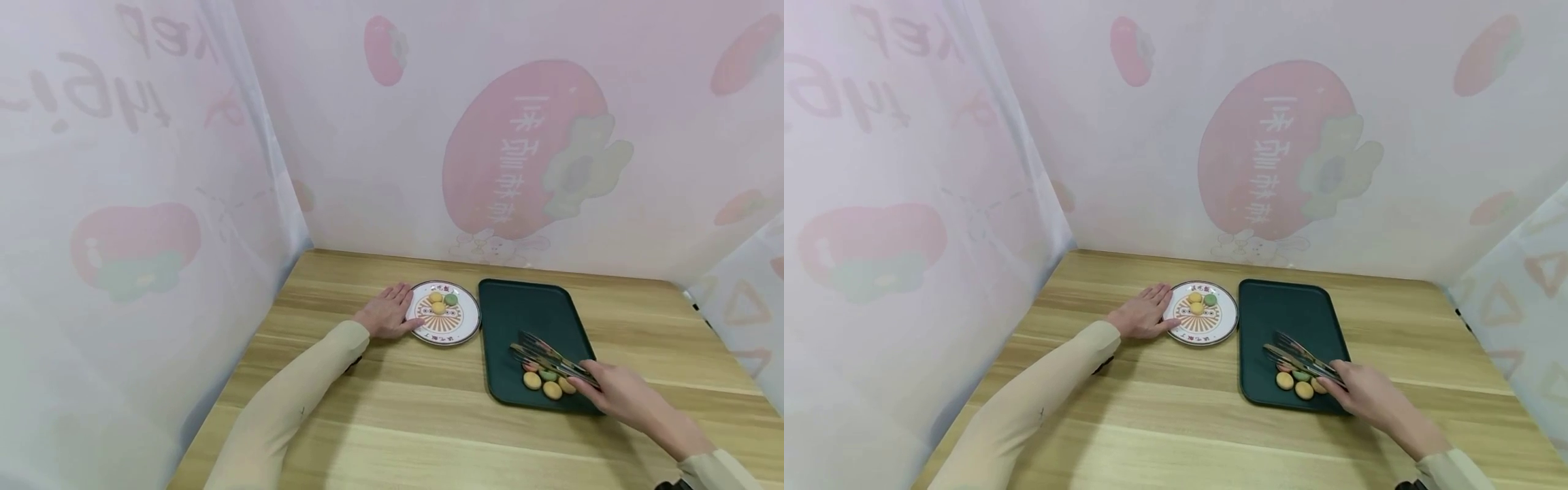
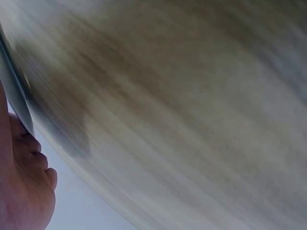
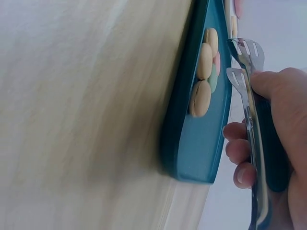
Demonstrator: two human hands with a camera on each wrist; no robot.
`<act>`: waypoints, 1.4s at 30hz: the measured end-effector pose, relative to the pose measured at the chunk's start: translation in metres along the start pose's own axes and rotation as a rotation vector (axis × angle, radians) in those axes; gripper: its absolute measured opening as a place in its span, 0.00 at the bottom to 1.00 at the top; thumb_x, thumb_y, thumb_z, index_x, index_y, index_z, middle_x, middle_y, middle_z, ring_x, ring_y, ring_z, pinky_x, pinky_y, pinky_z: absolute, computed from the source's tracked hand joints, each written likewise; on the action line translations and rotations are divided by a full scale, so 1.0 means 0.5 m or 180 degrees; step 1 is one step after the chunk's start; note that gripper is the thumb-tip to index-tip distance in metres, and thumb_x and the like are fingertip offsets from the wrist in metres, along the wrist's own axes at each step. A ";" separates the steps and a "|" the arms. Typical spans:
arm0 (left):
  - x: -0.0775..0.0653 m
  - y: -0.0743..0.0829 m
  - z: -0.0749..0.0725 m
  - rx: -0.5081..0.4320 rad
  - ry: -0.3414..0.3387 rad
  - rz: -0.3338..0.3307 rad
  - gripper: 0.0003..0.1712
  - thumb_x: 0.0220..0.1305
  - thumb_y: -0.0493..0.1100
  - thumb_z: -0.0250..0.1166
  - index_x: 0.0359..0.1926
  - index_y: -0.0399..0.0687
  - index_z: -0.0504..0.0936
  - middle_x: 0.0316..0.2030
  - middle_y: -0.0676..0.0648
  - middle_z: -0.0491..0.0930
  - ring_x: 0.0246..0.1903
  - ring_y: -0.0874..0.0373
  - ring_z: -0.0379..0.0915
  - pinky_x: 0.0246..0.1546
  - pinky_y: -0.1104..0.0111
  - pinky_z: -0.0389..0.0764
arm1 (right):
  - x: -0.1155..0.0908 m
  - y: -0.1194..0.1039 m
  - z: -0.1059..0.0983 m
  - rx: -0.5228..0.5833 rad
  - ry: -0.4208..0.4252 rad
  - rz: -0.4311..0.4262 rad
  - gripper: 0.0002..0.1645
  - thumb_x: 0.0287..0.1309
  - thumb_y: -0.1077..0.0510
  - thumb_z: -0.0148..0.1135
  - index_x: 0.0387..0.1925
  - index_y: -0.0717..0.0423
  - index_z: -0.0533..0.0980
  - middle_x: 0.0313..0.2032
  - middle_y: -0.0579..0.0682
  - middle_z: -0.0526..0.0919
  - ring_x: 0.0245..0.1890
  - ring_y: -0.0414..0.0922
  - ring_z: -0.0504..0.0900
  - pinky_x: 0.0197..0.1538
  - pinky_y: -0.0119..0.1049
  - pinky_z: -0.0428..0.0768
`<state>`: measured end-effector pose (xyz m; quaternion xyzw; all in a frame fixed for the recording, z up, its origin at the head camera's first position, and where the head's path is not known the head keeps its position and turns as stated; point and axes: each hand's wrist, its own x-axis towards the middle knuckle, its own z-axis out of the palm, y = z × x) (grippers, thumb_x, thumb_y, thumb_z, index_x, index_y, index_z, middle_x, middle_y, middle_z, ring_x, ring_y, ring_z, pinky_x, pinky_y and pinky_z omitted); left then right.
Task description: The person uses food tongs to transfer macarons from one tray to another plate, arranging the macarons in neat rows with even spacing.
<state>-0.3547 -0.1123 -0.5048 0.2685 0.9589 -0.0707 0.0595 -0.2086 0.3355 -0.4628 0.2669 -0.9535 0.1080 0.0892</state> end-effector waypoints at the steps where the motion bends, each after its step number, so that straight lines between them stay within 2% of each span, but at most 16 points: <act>1: -0.001 0.000 -0.001 0.0006 0.0003 0.0007 0.54 0.69 0.76 0.29 0.77 0.37 0.44 0.78 0.39 0.44 0.78 0.47 0.38 0.78 0.57 0.46 | -0.005 0.001 -0.001 -0.0011 -0.0007 0.0014 0.13 0.62 0.50 0.66 0.28 0.47 0.71 0.16 0.33 0.62 0.15 0.27 0.56 0.21 0.25 0.59; 6: 0.000 0.000 0.000 -0.0005 0.0042 0.0029 0.54 0.69 0.75 0.30 0.77 0.37 0.45 0.78 0.39 0.45 0.78 0.46 0.39 0.78 0.57 0.47 | -0.024 0.008 -0.008 -0.0072 0.0058 0.0006 0.12 0.59 0.51 0.68 0.29 0.48 0.72 0.17 0.32 0.66 0.16 0.26 0.57 0.21 0.25 0.60; 17: 0.000 -0.003 0.002 -0.0007 0.0002 -0.0011 0.54 0.69 0.76 0.29 0.77 0.37 0.44 0.78 0.39 0.43 0.78 0.47 0.37 0.78 0.58 0.45 | -0.040 0.018 -0.009 -0.0178 0.0134 -0.0097 0.13 0.57 0.51 0.69 0.27 0.46 0.72 0.17 0.31 0.67 0.16 0.25 0.57 0.21 0.25 0.59; 22: -0.001 -0.003 0.000 0.0018 0.0004 0.0007 0.54 0.69 0.75 0.29 0.77 0.37 0.44 0.78 0.39 0.44 0.78 0.47 0.38 0.78 0.58 0.47 | -0.040 0.016 -0.007 -0.0190 0.0054 -0.0077 0.12 0.58 0.50 0.69 0.29 0.48 0.74 0.17 0.32 0.69 0.16 0.26 0.58 0.20 0.27 0.61; 26: -0.002 -0.002 -0.002 0.0015 0.0002 0.0017 0.53 0.69 0.75 0.29 0.77 0.37 0.45 0.78 0.39 0.44 0.78 0.47 0.38 0.78 0.57 0.47 | -0.041 0.015 -0.006 -0.0208 -0.0008 -0.0019 0.12 0.59 0.49 0.68 0.29 0.48 0.73 0.16 0.32 0.67 0.16 0.27 0.58 0.20 0.27 0.61; 38: 0.003 -0.003 0.004 -0.0029 -0.0031 -0.0032 0.54 0.68 0.76 0.29 0.77 0.38 0.43 0.78 0.40 0.42 0.78 0.48 0.35 0.78 0.59 0.44 | -0.038 0.016 -0.003 -0.0136 0.0114 -0.0089 0.13 0.58 0.51 0.69 0.28 0.46 0.71 0.16 0.30 0.63 0.16 0.26 0.56 0.21 0.25 0.59; 42: 0.003 -0.002 0.004 -0.0029 -0.0042 -0.0045 0.55 0.68 0.76 0.28 0.77 0.38 0.43 0.78 0.40 0.42 0.78 0.48 0.35 0.78 0.59 0.44 | -0.032 0.013 -0.003 -0.0121 0.0046 -0.0071 0.13 0.59 0.50 0.68 0.28 0.45 0.71 0.16 0.31 0.63 0.16 0.26 0.56 0.21 0.25 0.59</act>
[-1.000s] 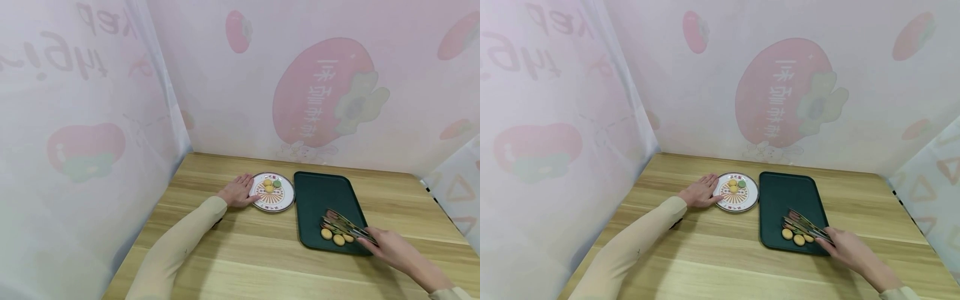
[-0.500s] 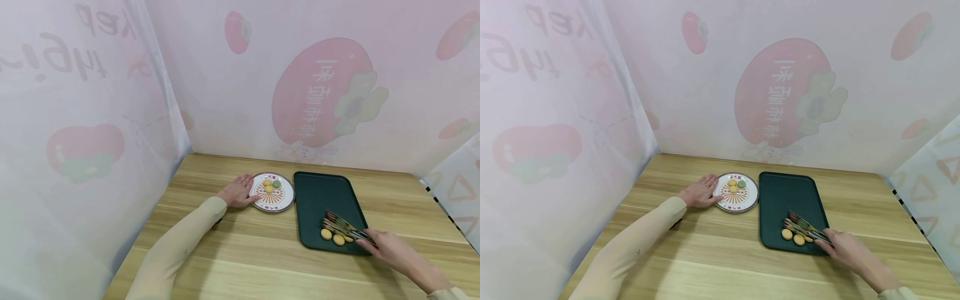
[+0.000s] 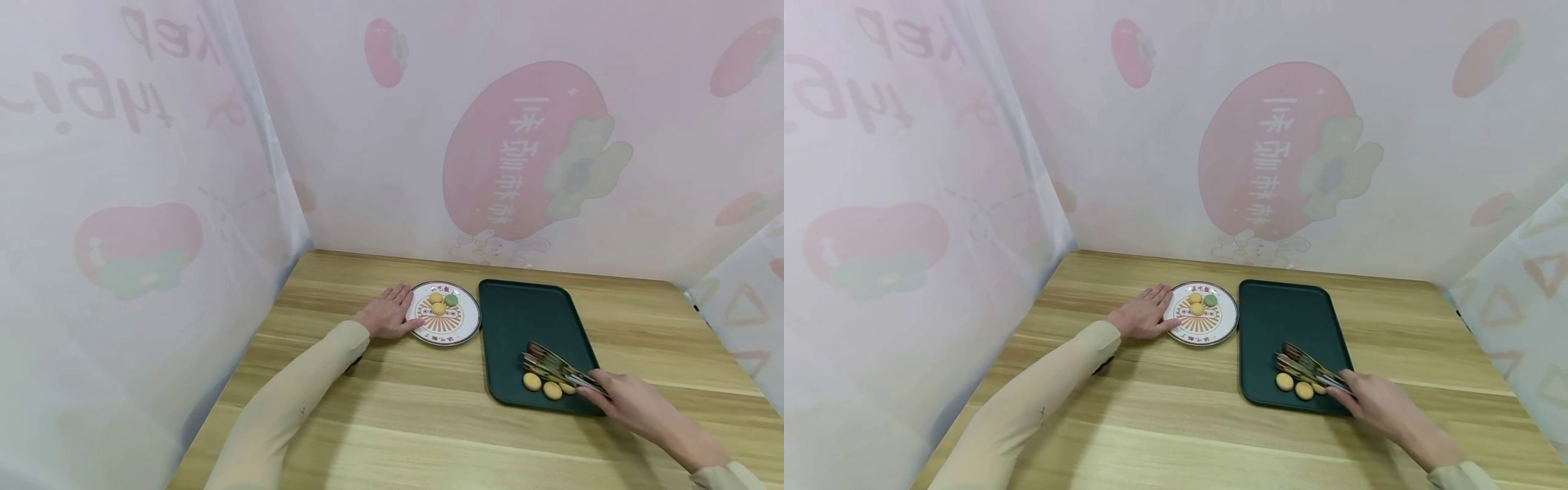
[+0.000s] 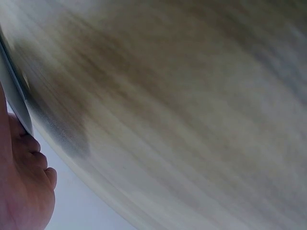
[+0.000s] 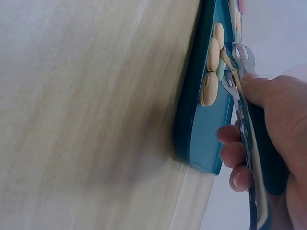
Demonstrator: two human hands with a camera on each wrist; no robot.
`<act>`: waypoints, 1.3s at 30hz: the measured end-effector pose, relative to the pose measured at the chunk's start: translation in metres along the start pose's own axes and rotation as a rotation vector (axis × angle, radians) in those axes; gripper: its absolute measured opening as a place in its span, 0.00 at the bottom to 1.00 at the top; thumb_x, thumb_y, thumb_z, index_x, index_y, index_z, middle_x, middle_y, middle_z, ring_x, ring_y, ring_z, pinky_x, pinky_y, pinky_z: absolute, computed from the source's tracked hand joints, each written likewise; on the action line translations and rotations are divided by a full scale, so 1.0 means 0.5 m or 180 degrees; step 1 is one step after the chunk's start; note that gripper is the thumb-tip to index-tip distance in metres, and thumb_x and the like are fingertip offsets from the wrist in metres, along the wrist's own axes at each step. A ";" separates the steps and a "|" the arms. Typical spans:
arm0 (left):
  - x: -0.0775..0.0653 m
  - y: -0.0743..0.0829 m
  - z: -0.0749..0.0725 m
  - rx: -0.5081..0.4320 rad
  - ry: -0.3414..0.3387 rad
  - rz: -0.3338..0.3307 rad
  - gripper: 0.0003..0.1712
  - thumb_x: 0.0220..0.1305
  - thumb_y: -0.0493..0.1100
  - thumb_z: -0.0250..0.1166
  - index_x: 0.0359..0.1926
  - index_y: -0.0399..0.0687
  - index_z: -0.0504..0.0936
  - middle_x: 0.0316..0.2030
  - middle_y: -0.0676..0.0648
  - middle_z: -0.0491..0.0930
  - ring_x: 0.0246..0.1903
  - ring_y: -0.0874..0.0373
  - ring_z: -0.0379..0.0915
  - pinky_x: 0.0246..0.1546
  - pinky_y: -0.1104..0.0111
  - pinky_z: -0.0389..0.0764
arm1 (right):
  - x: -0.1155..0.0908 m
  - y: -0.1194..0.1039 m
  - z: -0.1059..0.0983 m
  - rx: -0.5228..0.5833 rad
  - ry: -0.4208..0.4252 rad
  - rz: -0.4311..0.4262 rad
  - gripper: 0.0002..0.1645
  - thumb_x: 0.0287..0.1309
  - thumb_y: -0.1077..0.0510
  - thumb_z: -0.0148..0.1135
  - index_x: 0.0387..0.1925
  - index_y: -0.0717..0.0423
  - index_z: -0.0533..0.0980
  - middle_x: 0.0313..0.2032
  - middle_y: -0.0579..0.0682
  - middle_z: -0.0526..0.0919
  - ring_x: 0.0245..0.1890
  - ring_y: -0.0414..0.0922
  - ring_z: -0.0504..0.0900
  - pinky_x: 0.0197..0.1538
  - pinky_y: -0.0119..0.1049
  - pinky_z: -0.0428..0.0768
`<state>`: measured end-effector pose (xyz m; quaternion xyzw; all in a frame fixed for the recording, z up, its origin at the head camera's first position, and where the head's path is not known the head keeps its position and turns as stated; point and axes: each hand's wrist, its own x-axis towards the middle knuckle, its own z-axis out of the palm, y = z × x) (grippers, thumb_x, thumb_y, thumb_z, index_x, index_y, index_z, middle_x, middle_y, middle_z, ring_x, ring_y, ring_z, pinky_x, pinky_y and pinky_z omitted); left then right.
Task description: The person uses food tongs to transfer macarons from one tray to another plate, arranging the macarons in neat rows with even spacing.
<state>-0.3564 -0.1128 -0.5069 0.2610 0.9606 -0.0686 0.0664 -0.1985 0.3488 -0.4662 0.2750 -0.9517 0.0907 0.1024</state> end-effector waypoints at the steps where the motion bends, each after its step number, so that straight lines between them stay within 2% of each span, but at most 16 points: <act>1: 0.000 0.000 0.000 -0.0001 0.0000 0.0001 0.55 0.68 0.76 0.28 0.77 0.38 0.43 0.78 0.40 0.42 0.78 0.48 0.35 0.78 0.59 0.44 | 0.002 -0.001 -0.001 0.0003 -0.0027 0.0012 0.13 0.59 0.51 0.68 0.28 0.45 0.71 0.16 0.31 0.63 0.16 0.26 0.56 0.21 0.25 0.59; 9: 0.002 0.000 0.002 -0.0001 0.0000 -0.0010 0.54 0.68 0.76 0.29 0.77 0.38 0.42 0.78 0.41 0.41 0.78 0.49 0.35 0.78 0.59 0.44 | 0.022 -0.008 -0.008 0.0058 -0.0305 0.0100 0.10 0.62 0.49 0.65 0.33 0.50 0.75 0.16 0.33 0.66 0.14 0.27 0.59 0.19 0.25 0.61; 17: 0.003 -0.003 0.004 0.0004 0.0016 0.0013 0.54 0.68 0.76 0.29 0.77 0.38 0.43 0.78 0.41 0.42 0.78 0.48 0.35 0.78 0.59 0.44 | 0.043 -0.008 -0.010 -0.0063 -0.0151 -0.0180 0.10 0.61 0.52 0.66 0.29 0.47 0.73 0.14 0.32 0.62 0.13 0.26 0.56 0.19 0.24 0.59; 23: 0.001 -0.002 0.002 -0.0025 0.0021 0.0018 0.54 0.69 0.76 0.29 0.77 0.38 0.43 0.78 0.40 0.42 0.78 0.48 0.35 0.78 0.59 0.44 | 0.056 -0.010 -0.016 -0.0040 -0.0151 -0.0245 0.14 0.60 0.56 0.66 0.25 0.46 0.69 0.14 0.32 0.59 0.14 0.26 0.55 0.20 0.24 0.58; 31: 0.001 0.001 0.000 -0.0034 0.0038 0.0031 0.54 0.68 0.76 0.29 0.77 0.37 0.44 0.78 0.40 0.43 0.78 0.48 0.36 0.78 0.58 0.45 | 0.067 -0.013 -0.019 -0.0003 -0.0107 -0.0328 0.19 0.60 0.57 0.66 0.21 0.44 0.65 0.15 0.31 0.57 0.14 0.25 0.53 0.21 0.23 0.57; 34: 0.000 0.001 0.001 -0.0033 0.0027 0.0023 0.55 0.68 0.76 0.28 0.77 0.38 0.44 0.78 0.40 0.43 0.78 0.48 0.36 0.78 0.58 0.45 | 0.073 -0.018 -0.019 0.0009 -0.0126 -0.0334 0.18 0.61 0.56 0.66 0.22 0.43 0.66 0.15 0.31 0.57 0.15 0.26 0.53 0.22 0.23 0.57; 39: 0.002 0.000 0.004 -0.0064 0.0022 -0.0010 0.55 0.68 0.76 0.29 0.77 0.38 0.43 0.78 0.41 0.42 0.78 0.48 0.35 0.78 0.59 0.44 | 0.095 -0.029 -0.022 0.0092 -0.0324 -0.0182 0.16 0.66 0.54 0.61 0.23 0.44 0.67 0.15 0.34 0.59 0.15 0.27 0.54 0.21 0.24 0.58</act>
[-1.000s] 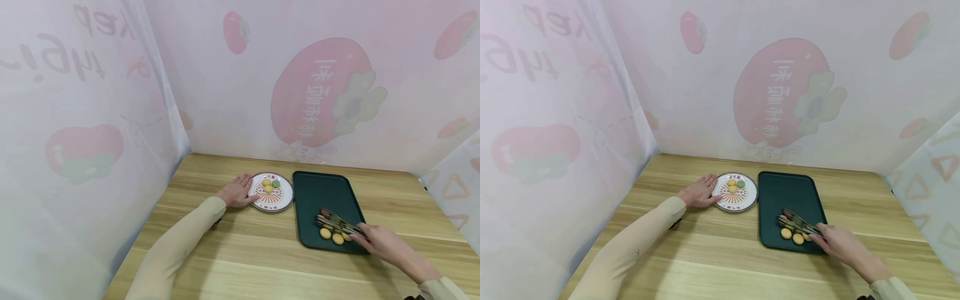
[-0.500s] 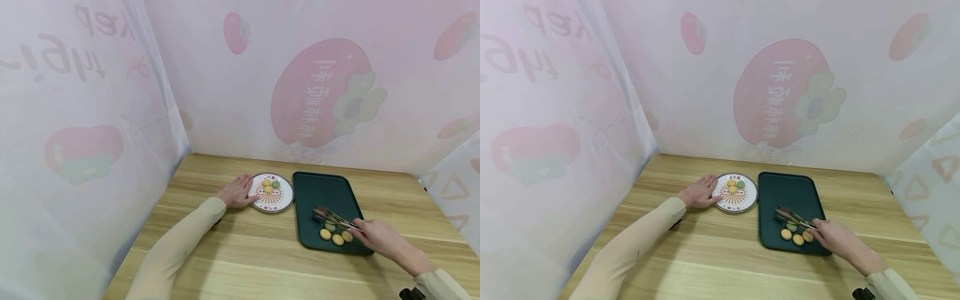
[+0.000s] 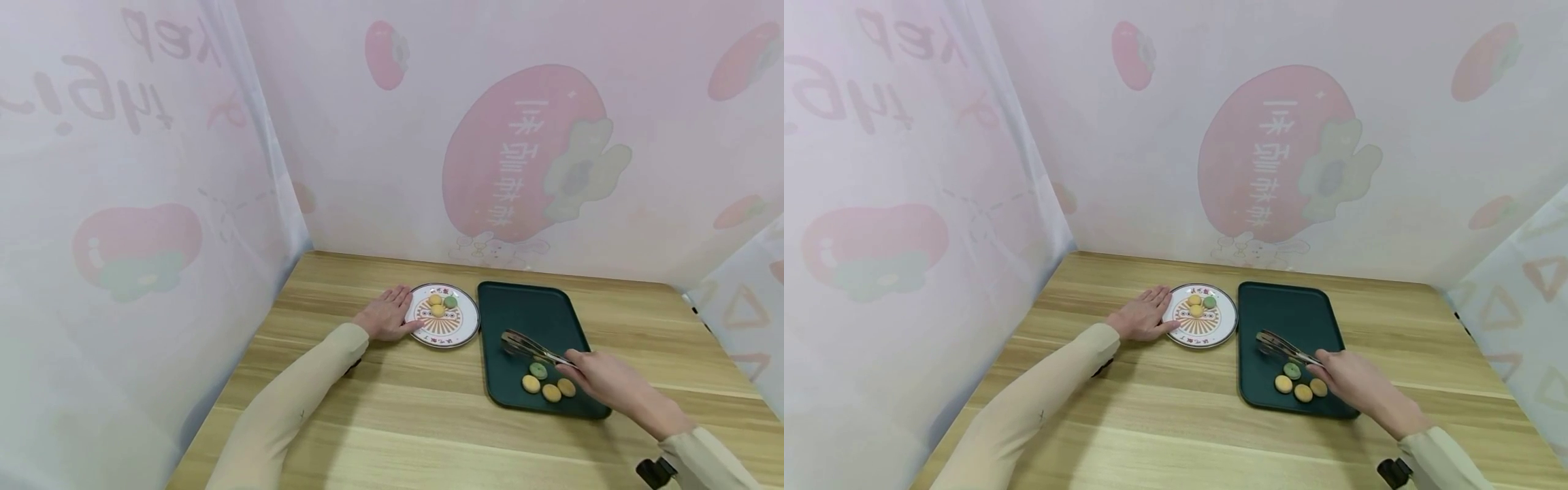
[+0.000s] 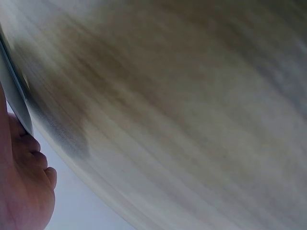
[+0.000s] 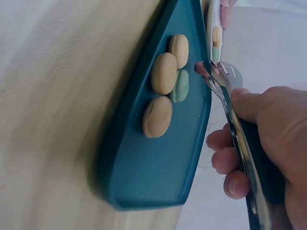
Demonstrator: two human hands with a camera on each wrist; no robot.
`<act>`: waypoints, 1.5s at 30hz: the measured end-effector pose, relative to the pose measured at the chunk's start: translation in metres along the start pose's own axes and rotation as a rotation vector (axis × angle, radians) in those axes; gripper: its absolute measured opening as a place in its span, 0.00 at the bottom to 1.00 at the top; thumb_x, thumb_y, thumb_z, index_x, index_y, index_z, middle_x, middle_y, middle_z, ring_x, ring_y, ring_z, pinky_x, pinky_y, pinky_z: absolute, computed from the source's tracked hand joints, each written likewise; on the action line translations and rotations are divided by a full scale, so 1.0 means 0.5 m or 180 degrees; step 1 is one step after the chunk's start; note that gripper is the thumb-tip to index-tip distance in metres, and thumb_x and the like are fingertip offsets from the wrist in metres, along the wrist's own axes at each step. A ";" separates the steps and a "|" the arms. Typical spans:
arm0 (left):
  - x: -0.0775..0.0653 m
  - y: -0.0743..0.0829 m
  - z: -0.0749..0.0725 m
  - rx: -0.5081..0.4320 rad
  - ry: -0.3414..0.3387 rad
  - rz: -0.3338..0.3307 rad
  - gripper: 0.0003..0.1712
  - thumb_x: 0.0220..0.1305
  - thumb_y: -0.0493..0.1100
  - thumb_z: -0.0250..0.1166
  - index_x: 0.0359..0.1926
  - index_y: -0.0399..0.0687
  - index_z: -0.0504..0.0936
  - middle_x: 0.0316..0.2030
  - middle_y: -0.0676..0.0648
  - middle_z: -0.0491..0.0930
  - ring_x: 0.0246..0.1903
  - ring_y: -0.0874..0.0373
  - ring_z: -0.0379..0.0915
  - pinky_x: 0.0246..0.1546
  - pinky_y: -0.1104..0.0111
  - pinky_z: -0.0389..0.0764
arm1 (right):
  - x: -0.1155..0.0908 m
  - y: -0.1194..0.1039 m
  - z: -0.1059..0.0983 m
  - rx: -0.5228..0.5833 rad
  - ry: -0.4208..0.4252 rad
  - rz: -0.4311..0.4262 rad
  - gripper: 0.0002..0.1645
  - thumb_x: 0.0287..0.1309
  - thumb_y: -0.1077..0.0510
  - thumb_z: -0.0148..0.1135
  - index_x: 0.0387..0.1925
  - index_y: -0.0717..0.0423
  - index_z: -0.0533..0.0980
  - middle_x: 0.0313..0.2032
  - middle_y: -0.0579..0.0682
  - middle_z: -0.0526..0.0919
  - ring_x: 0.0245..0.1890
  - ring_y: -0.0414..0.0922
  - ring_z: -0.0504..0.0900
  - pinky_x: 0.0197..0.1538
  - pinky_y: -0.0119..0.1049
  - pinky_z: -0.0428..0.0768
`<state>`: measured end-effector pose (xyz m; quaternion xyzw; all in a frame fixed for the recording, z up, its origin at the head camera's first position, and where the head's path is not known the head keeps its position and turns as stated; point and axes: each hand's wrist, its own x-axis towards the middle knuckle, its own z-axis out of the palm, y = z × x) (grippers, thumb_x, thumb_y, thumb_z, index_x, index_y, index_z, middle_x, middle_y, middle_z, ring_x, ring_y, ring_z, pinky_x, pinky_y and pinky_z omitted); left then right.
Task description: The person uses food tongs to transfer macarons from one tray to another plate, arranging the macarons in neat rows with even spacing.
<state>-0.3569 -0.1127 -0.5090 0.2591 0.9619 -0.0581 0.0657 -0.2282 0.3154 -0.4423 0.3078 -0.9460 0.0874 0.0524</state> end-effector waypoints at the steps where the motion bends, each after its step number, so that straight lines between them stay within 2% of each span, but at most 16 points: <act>1: 0.000 -0.001 0.000 -0.0002 0.0006 -0.0002 0.55 0.68 0.76 0.29 0.77 0.38 0.44 0.78 0.41 0.42 0.78 0.48 0.35 0.78 0.59 0.44 | 0.005 -0.001 0.000 -0.0001 -0.0025 0.0026 0.16 0.67 0.53 0.60 0.23 0.45 0.67 0.15 0.34 0.59 0.15 0.28 0.54 0.21 0.24 0.58; 6: -0.001 -0.002 0.000 -0.0027 0.0021 -0.0001 0.54 0.68 0.76 0.29 0.77 0.38 0.44 0.78 0.40 0.42 0.78 0.48 0.36 0.78 0.59 0.45 | 0.031 -0.003 0.005 0.0055 -0.0069 0.0059 0.15 0.68 0.52 0.58 0.24 0.46 0.69 0.15 0.34 0.60 0.14 0.28 0.56 0.21 0.24 0.59; 16: -0.005 -0.001 -0.003 -0.0029 0.0047 0.0003 0.54 0.69 0.76 0.30 0.77 0.37 0.45 0.78 0.40 0.43 0.78 0.48 0.38 0.78 0.58 0.47 | 0.076 -0.016 0.010 0.0134 0.0073 -0.0059 0.12 0.68 0.53 0.58 0.26 0.47 0.72 0.17 0.34 0.64 0.15 0.28 0.59 0.22 0.24 0.62; 25: -0.005 -0.006 -0.001 -0.0005 0.0035 0.0015 0.54 0.69 0.76 0.30 0.77 0.37 0.45 0.78 0.39 0.43 0.78 0.48 0.37 0.78 0.58 0.46 | 0.121 -0.017 0.030 0.0124 0.0265 -0.0246 0.12 0.65 0.56 0.61 0.26 0.49 0.71 0.16 0.35 0.61 0.15 0.28 0.57 0.21 0.23 0.60; 36: -0.005 -0.006 0.001 0.0015 0.0011 -0.0005 0.54 0.68 0.76 0.29 0.77 0.37 0.44 0.78 0.40 0.43 0.78 0.48 0.36 0.78 0.58 0.45 | 0.168 -0.028 0.040 0.0218 0.0085 -0.0032 0.12 0.68 0.53 0.59 0.28 0.51 0.74 0.15 0.37 0.63 0.13 0.31 0.59 0.19 0.25 0.61; 45: -0.006 -0.005 0.003 -0.0026 0.0067 0.0017 0.53 0.69 0.75 0.31 0.77 0.38 0.46 0.78 0.39 0.44 0.78 0.47 0.37 0.78 0.58 0.46 | 0.199 -0.026 0.063 0.0234 0.0129 -0.0074 0.12 0.67 0.54 0.59 0.27 0.52 0.75 0.15 0.37 0.65 0.14 0.32 0.60 0.20 0.25 0.61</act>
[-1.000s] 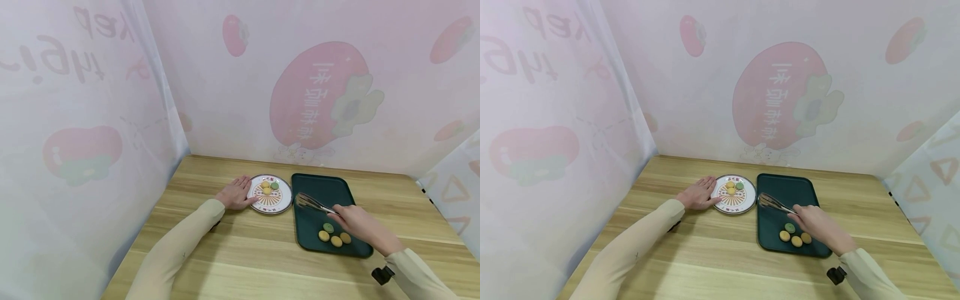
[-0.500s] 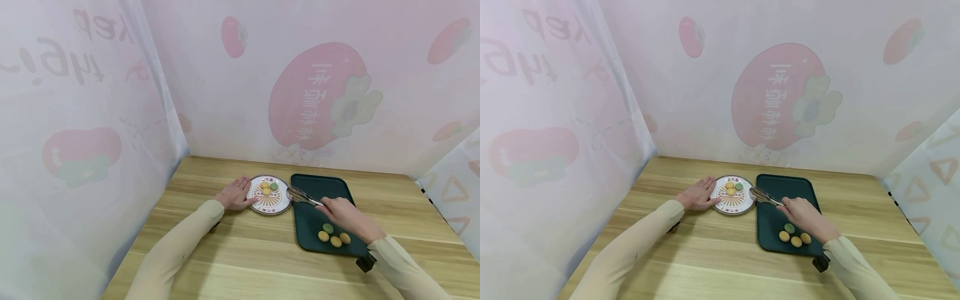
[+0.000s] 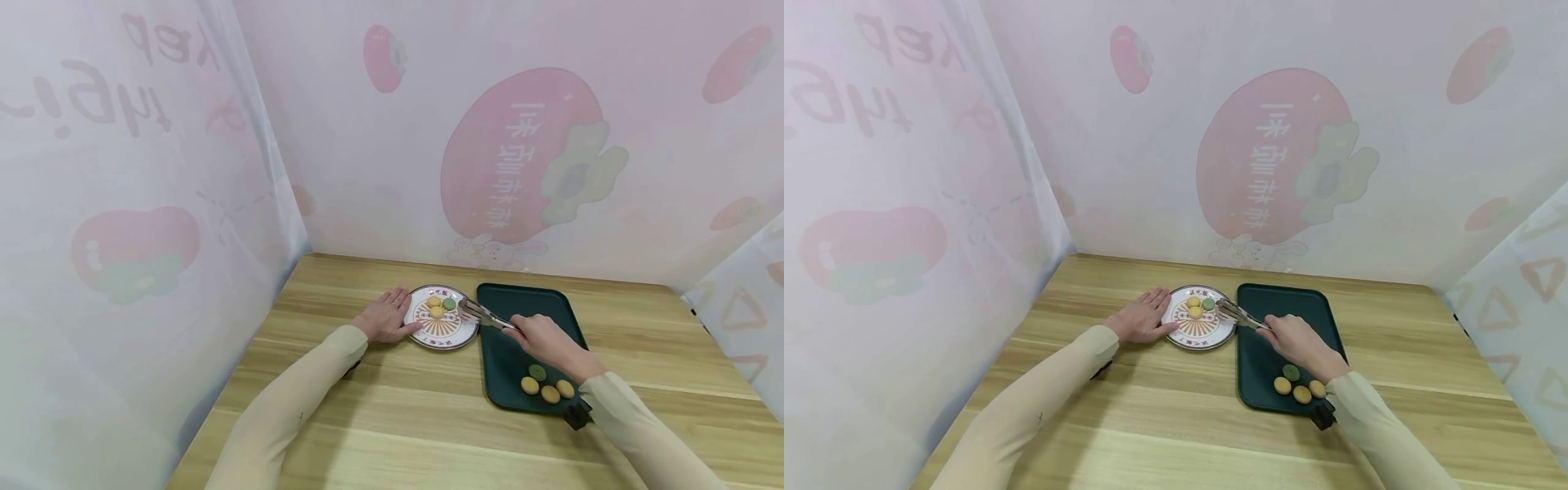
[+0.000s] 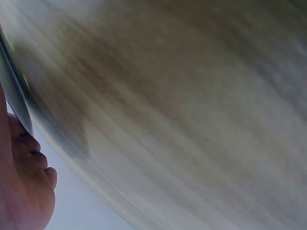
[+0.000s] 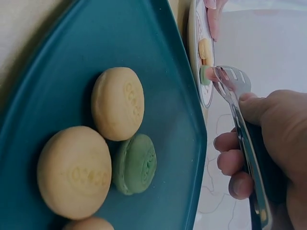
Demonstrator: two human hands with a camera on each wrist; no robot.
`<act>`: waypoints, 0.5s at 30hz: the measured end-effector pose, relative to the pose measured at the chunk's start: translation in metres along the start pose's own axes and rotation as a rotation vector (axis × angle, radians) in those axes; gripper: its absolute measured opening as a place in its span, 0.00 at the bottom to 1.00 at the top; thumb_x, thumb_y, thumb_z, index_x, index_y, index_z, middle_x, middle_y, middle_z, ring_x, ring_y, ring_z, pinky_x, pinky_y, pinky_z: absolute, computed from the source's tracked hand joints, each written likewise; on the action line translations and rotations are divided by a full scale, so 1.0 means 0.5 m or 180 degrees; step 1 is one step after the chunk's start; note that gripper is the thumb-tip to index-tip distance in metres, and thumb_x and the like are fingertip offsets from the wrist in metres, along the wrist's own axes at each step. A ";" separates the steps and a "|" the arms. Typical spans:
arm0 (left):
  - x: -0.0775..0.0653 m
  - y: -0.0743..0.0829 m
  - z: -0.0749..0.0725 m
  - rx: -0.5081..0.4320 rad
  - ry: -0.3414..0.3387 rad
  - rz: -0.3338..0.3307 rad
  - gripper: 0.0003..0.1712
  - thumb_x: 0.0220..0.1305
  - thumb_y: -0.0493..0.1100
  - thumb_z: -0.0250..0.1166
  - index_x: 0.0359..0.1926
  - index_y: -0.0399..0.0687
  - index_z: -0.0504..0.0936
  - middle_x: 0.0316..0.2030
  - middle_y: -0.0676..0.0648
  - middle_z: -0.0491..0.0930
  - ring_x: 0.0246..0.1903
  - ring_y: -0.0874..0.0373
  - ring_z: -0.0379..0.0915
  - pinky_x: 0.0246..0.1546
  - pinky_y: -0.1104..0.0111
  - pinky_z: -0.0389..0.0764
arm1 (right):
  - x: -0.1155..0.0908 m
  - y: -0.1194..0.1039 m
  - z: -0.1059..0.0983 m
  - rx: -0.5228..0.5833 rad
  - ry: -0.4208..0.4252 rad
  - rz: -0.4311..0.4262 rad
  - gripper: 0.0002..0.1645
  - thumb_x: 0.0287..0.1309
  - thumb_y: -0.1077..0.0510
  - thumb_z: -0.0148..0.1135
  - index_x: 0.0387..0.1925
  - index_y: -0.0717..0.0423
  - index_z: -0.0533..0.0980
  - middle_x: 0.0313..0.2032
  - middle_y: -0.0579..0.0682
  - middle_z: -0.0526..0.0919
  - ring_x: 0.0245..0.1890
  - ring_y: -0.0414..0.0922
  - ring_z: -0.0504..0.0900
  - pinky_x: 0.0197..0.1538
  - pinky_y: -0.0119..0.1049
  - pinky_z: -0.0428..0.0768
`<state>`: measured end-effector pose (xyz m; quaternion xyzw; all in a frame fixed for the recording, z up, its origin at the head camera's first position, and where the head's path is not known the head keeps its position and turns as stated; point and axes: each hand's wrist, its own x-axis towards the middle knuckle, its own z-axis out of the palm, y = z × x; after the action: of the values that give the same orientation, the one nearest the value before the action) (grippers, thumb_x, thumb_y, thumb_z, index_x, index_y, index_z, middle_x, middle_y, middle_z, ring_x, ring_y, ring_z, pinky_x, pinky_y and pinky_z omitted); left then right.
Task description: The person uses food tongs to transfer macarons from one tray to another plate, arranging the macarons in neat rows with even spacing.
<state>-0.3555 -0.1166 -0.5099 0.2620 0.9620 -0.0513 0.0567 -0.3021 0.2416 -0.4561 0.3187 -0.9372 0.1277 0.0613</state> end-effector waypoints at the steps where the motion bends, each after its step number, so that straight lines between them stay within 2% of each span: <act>1: 0.000 0.000 0.000 -0.0007 0.0001 0.0006 0.53 0.70 0.75 0.31 0.77 0.37 0.46 0.78 0.39 0.44 0.78 0.47 0.37 0.78 0.58 0.46 | 0.002 0.000 0.002 0.0005 0.0000 -0.0008 0.12 0.67 0.54 0.59 0.27 0.52 0.75 0.15 0.38 0.65 0.14 0.32 0.60 0.20 0.25 0.61; 8: 0.000 0.001 0.000 -0.0031 0.0000 0.0018 0.53 0.70 0.74 0.31 0.77 0.37 0.45 0.78 0.38 0.44 0.78 0.46 0.38 0.78 0.58 0.47 | 0.020 0.006 0.013 0.0010 -0.0067 0.0084 0.12 0.68 0.53 0.59 0.28 0.52 0.75 0.16 0.39 0.66 0.14 0.33 0.61 0.19 0.26 0.61; 15: 0.001 0.003 -0.002 -0.0066 0.0028 0.0054 0.54 0.69 0.75 0.30 0.77 0.36 0.45 0.78 0.38 0.44 0.78 0.46 0.38 0.78 0.57 0.47 | 0.032 0.013 0.025 0.0037 -0.0088 0.0067 0.13 0.67 0.54 0.59 0.26 0.52 0.74 0.16 0.40 0.66 0.13 0.33 0.61 0.19 0.26 0.61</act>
<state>-0.3553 -0.1147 -0.5090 0.2698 0.9605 -0.0396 0.0556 -0.3190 0.2335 -0.4663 0.3109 -0.9405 0.1294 0.0451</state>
